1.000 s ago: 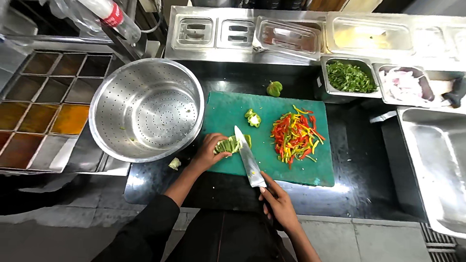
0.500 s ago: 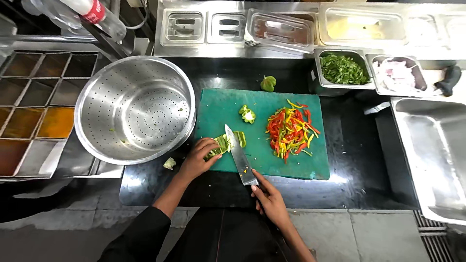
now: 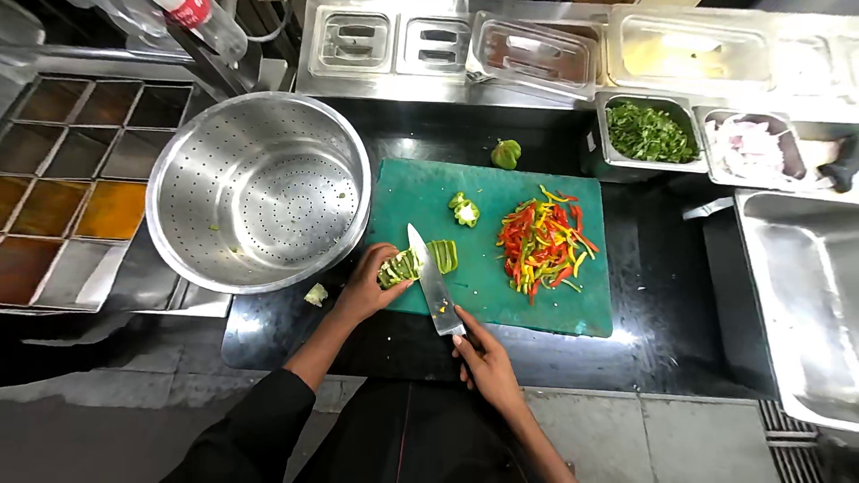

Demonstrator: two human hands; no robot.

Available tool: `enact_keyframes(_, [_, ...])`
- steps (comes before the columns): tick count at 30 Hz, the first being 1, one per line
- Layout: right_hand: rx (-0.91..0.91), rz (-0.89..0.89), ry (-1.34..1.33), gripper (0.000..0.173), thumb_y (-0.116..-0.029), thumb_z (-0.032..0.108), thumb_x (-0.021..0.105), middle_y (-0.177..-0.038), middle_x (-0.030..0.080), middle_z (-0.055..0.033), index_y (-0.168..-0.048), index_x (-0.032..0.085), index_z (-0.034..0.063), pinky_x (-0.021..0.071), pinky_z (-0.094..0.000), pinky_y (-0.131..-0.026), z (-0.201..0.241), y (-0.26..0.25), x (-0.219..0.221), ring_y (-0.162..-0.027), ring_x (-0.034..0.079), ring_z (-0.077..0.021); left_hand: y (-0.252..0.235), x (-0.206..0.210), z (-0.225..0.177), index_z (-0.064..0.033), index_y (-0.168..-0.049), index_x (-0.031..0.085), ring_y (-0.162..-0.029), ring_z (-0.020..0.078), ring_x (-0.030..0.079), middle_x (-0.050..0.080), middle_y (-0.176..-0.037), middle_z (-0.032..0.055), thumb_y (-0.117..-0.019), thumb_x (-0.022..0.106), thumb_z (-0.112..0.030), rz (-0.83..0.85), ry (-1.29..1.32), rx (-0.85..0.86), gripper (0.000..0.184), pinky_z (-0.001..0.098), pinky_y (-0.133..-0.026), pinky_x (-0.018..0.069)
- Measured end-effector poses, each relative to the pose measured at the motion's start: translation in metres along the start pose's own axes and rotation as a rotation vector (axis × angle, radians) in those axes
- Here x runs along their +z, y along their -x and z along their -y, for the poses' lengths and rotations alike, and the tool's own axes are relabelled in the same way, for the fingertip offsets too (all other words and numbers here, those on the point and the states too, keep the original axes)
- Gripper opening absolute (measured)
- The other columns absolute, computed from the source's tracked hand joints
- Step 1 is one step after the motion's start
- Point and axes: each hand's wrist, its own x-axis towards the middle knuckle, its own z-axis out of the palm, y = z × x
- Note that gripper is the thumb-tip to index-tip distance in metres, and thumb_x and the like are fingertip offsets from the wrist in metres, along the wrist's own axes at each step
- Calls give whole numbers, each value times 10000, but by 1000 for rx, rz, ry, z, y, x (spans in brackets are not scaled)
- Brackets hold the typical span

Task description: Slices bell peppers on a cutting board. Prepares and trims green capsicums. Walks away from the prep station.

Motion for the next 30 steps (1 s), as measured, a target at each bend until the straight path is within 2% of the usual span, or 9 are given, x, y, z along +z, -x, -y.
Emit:
enact_keyframes(3, [9,9,16,496,-1059,256,562,-888,709,-46,-1548,478,228,528,-280,-440,8,-3,3,-504,599,-126,2,0,-1,69,-1262,552,-1195,303,618,601,-1282,238,-803,861,-185,-8,16,-27,610,431,-1036,523])
enact_keyframes(6, [5,42,36,517,-1056,251,558,-891,708,-39,-1561,461,198,523,-280,-430,3,10,-5,-508,598,-124,1,0,-3,64,-1255,563,-1232,308,593,589,-1308,234,-799,870,-216,-24,-8,-49,617,442,-1059,499])
enact_keyframes(9, [10,64,54,514,-1050,234,562,-884,708,-37,-1553,471,182,522,-280,-427,0,15,-13,-503,594,-122,2,0,-3,62,-1255,559,-1203,319,608,600,-1285,239,-804,866,-222,-19,-10,-43,615,445,-1043,506])
enact_keyframes(16, [27,80,144,493,-1063,292,557,-868,703,-32,-1550,477,280,521,-279,-446,18,-15,-8,-493,587,-121,-1,-2,-1,39,-1265,546,-1165,290,625,601,-1273,213,-788,887,-206,8,30,-54,636,422,-1026,522])
enact_keyframes(22, [9,137,69,513,-1060,251,550,-873,698,-44,-1562,457,198,522,-288,-419,3,6,-18,-488,587,-133,1,0,0,58,-1254,552,-1170,308,625,610,-1255,226,-758,908,-207,-29,35,-38,665,434,-1020,528])
enact_keyframes(26, [22,129,97,494,-1064,273,555,-865,702,-39,-1550,473,232,512,-269,-436,16,-16,-11,-485,579,-119,1,1,-1,56,-1259,543,-1182,307,620,597,-1273,231,-743,916,-182,-32,52,-35,679,426,-1026,526])
enact_keyframes(28, [20,136,99,497,-1067,273,552,-860,702,-42,-1555,465,254,514,-273,-435,18,-21,-8,-481,580,-122,2,-2,-1,46,-1268,558,-1243,305,588,577,-1325,226,-759,906,-214,-41,35,-33,669,433,-1062,500])
enact_keyframes(30, [17,138,97,498,-1068,281,548,-868,704,-40,-1557,462,250,515,-278,-440,17,-22,-11,-487,582,-123,5,-5,-2,-3,-1247,622,-1305,299,547,588,-1353,176,-844,839,-271,-35,-11,-39,531,467,-1103,459])
